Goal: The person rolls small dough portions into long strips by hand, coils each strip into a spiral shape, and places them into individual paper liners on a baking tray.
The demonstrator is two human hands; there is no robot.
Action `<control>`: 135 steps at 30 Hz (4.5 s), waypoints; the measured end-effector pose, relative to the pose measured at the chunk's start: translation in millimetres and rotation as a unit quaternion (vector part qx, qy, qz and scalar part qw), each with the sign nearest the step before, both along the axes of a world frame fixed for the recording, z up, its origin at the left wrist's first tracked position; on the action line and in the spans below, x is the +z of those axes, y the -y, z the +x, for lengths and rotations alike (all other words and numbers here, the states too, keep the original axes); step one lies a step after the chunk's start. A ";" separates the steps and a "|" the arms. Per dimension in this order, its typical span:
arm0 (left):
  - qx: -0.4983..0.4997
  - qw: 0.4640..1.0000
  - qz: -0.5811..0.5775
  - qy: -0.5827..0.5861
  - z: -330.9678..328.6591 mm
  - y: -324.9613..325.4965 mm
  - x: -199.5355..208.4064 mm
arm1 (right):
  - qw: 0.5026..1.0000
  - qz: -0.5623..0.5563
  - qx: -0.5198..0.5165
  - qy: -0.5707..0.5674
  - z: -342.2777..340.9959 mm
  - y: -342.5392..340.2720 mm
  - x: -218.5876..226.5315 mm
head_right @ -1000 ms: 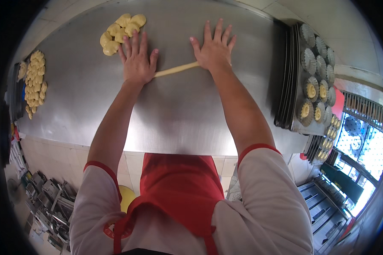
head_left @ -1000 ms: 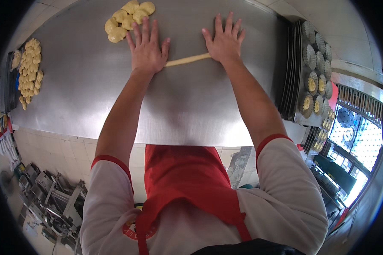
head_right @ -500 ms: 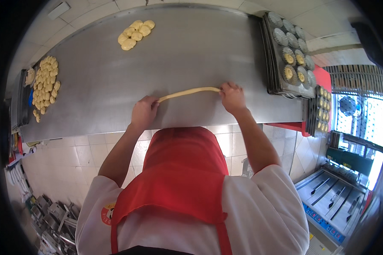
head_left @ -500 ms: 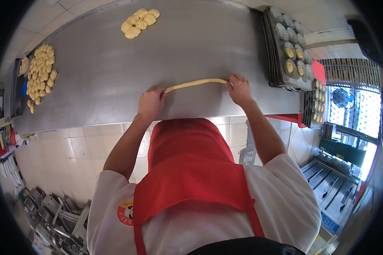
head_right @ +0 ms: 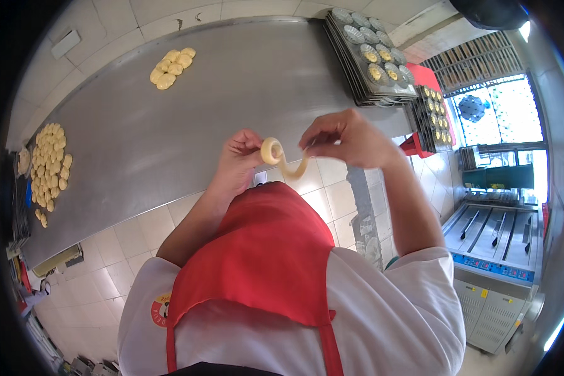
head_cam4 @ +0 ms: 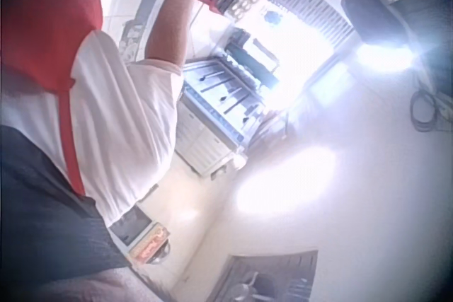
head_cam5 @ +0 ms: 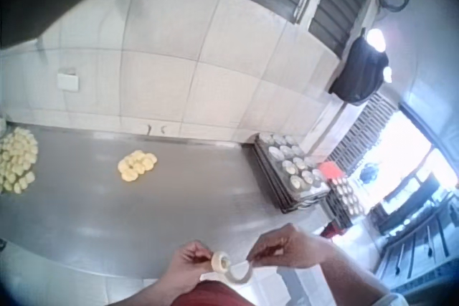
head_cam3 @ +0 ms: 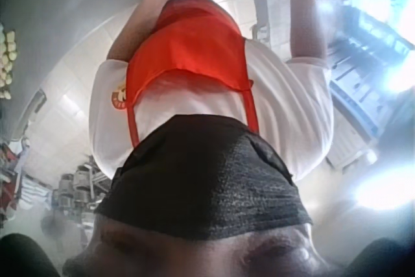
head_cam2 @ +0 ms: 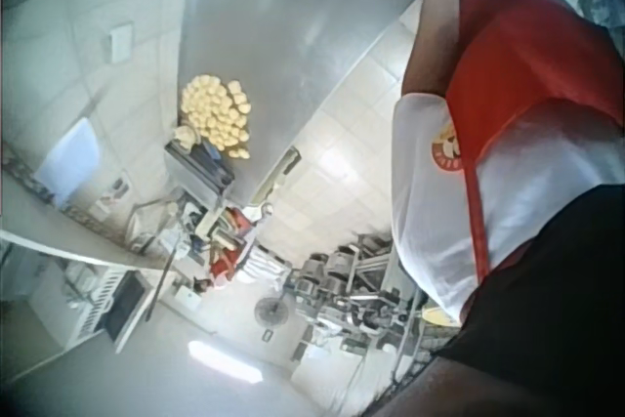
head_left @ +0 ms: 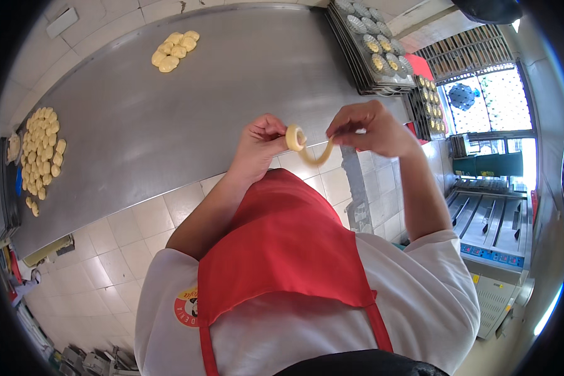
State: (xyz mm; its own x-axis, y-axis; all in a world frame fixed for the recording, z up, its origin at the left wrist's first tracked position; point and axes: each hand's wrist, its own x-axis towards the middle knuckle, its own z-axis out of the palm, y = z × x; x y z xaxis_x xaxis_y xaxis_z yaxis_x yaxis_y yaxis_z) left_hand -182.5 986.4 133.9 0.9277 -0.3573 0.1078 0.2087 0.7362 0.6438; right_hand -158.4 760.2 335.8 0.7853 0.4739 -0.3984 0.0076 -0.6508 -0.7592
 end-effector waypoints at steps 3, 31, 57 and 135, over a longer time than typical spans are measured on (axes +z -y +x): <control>-0.033 0.999 0.021 0.001 0.3 6.1 0.0 | 0.986 0.076 -0.027 0.143 -9.7 -18.0 -15.0; 0.325 0.325 0.883 -0.093 324.0 -120.4 -138.6 | 0.744 -0.324 -0.528 0.250 270.0 523.8 -162.3; 0.163 0.776 0.608 0.030 29.3 -72.7 -85.1 | 0.953 -0.154 0.100 0.243 50.0 -67.9 -285.6; -0.005 0.995 -0.029 -0.099 22.6 10.7 -45.3 | 0.994 -0.003 0.088 0.062 34.1 -10.1 -34.4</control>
State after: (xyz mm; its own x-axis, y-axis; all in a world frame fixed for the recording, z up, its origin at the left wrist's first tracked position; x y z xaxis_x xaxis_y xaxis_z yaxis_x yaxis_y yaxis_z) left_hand -160.0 975.7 88.6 0.9291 -0.3655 -0.0562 0.3350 0.7679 0.5459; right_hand -124.3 770.3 301.4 0.7339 0.6065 -0.3058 0.2155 -0.6349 -0.7420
